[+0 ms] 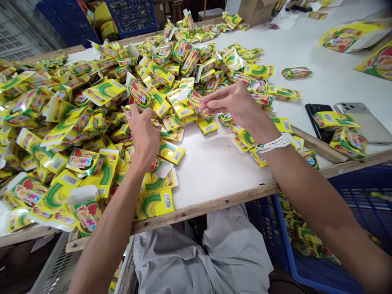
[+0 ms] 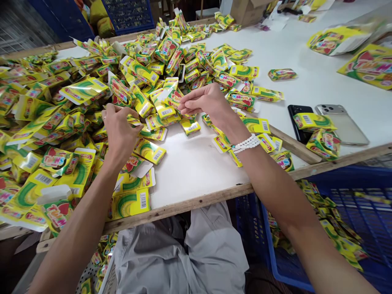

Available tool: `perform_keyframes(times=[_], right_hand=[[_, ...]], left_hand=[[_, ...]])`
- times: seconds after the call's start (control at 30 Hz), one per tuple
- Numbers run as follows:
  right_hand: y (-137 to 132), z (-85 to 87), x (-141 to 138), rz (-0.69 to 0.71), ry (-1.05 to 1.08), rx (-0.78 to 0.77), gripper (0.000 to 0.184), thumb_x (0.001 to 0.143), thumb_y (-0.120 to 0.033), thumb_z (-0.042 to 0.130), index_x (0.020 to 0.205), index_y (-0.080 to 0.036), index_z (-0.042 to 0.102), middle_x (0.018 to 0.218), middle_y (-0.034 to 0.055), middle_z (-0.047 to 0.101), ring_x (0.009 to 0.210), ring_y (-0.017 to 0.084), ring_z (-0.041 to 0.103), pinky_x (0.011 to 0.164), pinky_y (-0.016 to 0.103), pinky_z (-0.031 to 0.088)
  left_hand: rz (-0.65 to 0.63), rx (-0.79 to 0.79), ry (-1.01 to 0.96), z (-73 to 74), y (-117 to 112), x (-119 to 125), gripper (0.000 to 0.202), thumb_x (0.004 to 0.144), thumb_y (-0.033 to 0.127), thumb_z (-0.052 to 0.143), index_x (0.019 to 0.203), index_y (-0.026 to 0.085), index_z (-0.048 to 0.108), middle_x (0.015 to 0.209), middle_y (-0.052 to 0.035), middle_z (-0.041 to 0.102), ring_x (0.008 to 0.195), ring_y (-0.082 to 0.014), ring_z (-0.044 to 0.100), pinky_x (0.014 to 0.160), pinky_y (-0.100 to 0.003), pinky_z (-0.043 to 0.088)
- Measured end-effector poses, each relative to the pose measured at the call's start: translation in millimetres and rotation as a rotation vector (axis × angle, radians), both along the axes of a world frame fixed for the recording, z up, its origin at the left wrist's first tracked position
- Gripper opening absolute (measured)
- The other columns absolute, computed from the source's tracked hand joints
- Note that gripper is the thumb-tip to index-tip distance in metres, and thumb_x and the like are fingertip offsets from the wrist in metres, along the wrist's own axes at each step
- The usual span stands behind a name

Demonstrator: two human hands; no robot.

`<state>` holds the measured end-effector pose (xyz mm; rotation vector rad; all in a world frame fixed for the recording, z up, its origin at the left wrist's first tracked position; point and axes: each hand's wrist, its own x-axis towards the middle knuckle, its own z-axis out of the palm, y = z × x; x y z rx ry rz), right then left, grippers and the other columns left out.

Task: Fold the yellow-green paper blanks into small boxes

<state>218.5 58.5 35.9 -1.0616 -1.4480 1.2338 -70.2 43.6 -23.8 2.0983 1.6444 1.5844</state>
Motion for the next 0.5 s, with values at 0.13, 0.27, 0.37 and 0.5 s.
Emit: perform_keyframes(times=[0.13,0.27,0.37,0.5], right_hand=[[2.0,-6.9,-7.2,0.036,0.011,0.009,0.028,0.072,-0.038,0.098,0.089,-0.022,0.082,0.091,0.0084,0.084,0.079,0.024,0.080,0.082,0.043,0.070],[-8.8,-4.2,-19.6,0.149,0.036,-0.009,0.047,0.077,-0.043,0.095,0.117,-0.023,0.081,0.102,0.0073,0.085,0.090,0.025,0.081,0.082,0.041,0.070],[-18.5,2.8,-24.6,0.242,0.035,0.012,0.064,0.072,-0.042,0.099,0.130,-0.026,0.078,0.113,0.0062,0.084,0.108,0.030,0.079,0.087,0.043,0.070],[-24.4,13.3,-23.6,0.307,0.004,0.070,0.059,0.067,-0.039,0.101,0.121,-0.026,0.082,0.126,0.0068,0.081,0.128,0.035,0.072,0.094,0.043,0.069]], left_hand=[[-0.052,-0.029,0.009,21.1,-3.1,11.7,0.032,0.080,0.044,0.092,0.098,0.030,0.072,0.118,-0.0083,0.059,0.129,-0.0364,0.052,0.108,-0.057,0.051],[-0.206,-0.041,0.022,34.4,-19.2,42.0,0.023,0.086,0.033,0.086,0.104,0.029,0.073,0.118,-0.0085,0.062,0.123,-0.0334,0.057,0.107,-0.053,0.053],[-0.325,-0.028,0.013,35.3,-31.8,62.9,0.011,0.092,0.031,0.077,0.102,0.028,0.074,0.113,-0.0075,0.064,0.116,-0.0298,0.063,0.103,-0.049,0.057],[-0.315,-0.065,-0.099,33.4,-38.0,71.5,0.015,0.098,0.041,0.073,0.100,0.027,0.072,0.109,-0.0059,0.068,0.111,-0.0251,0.067,0.093,-0.040,0.063]])
